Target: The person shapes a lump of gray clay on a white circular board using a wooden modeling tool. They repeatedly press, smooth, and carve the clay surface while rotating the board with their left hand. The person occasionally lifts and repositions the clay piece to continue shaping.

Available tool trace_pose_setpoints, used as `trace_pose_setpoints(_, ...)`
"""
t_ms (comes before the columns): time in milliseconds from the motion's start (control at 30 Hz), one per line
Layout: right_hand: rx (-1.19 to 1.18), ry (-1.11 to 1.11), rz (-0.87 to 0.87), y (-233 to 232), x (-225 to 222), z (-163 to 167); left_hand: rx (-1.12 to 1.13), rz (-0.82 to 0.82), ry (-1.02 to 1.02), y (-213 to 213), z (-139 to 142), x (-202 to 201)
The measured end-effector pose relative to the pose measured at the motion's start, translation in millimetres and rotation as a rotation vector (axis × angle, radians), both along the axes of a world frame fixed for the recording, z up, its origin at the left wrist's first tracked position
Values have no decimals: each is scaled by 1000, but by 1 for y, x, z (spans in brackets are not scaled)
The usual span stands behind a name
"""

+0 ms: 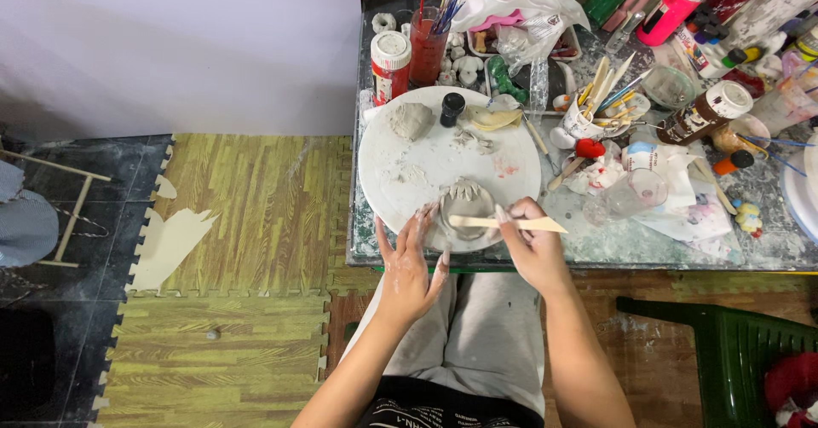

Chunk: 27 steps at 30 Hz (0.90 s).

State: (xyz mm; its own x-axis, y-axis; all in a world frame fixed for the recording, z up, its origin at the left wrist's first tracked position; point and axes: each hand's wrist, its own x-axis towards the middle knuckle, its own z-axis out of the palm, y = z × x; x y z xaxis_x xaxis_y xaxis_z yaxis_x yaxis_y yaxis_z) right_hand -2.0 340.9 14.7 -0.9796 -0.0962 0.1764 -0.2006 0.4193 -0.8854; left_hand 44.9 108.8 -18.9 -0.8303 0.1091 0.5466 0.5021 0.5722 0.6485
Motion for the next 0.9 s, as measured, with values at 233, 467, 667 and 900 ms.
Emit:
trace_pose_setpoints(233,-135,217,32,1,-10,14,26,-3,23,-1,3,0)
trace_pose_setpoints(467,131,291,-6,-28,17,28,46,-12,39,-1,3,1)
trace_pose_setpoints(667,33,376,-28,-28,12,20,34,3,24,1,-1,2)
trace_pose_setpoints(900,-24,240,-96,-10,9,8,40,9,65,0,-2,2)
